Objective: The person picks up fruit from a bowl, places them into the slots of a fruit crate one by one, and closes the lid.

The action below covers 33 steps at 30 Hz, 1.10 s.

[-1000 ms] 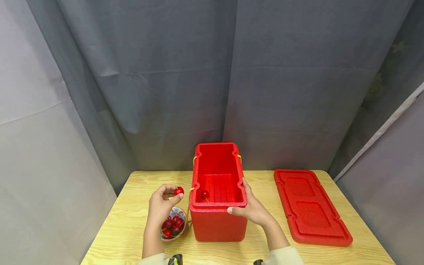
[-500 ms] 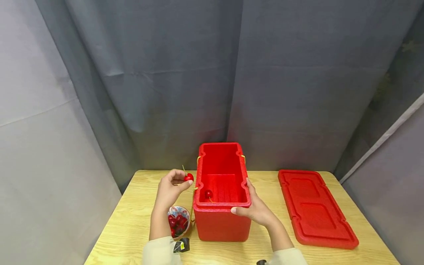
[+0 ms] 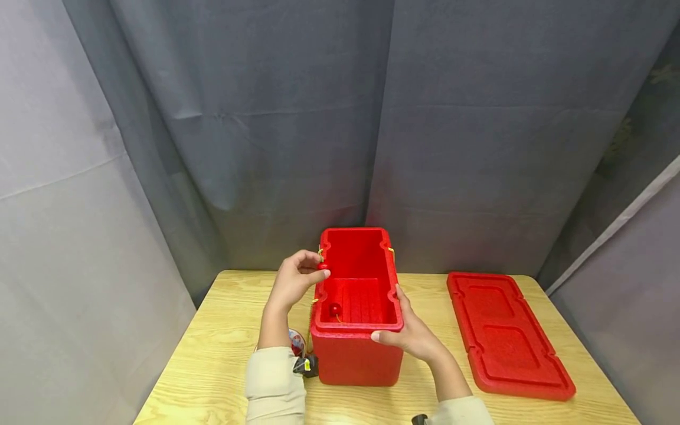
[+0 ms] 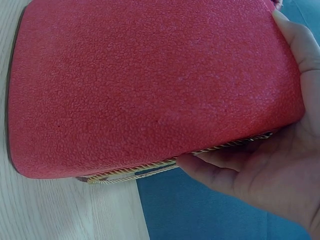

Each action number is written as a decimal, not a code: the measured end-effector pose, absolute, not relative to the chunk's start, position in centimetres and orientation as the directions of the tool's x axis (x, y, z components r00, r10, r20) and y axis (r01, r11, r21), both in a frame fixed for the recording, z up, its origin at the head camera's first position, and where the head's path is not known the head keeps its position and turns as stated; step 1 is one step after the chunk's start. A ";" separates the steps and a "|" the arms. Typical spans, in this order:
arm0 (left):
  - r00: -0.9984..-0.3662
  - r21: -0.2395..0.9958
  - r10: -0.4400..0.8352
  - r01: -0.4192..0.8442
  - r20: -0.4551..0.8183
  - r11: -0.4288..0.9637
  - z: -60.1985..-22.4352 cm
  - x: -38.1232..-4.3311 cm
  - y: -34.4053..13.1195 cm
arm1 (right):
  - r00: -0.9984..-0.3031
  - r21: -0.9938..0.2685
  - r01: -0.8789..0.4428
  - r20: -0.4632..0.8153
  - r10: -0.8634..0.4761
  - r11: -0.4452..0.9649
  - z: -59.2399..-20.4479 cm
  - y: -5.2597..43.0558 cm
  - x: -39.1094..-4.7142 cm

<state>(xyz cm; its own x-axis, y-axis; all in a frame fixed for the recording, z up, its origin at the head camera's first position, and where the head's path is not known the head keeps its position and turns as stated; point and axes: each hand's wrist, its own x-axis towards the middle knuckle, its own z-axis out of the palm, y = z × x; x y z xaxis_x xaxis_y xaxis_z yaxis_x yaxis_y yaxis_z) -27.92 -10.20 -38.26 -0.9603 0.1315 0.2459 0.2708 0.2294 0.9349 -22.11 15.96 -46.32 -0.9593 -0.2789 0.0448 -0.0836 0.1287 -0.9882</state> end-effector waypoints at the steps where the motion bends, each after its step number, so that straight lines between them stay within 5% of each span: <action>1: -0.961 0.937 0.139 0.266 0.239 0.226 -38.2 -28.1 -10.1 | -0.960 -0.988 -0.082 0.043 -0.278 0.131 -46.3 16.0 -22.1; 17: -0.965 0.957 0.230 0.180 0.127 0.228 -37.1 -31.1 -8.6 | -0.960 -0.990 -0.084 0.051 -0.274 0.110 -46.6 16.1 -22.2; 33: -0.955 0.925 0.295 0.092 -0.023 0.368 -35.4 -33.8 -7.2 | -0.960 -0.992 -0.073 0.043 -0.275 0.100 -46.6 16.1 -22.0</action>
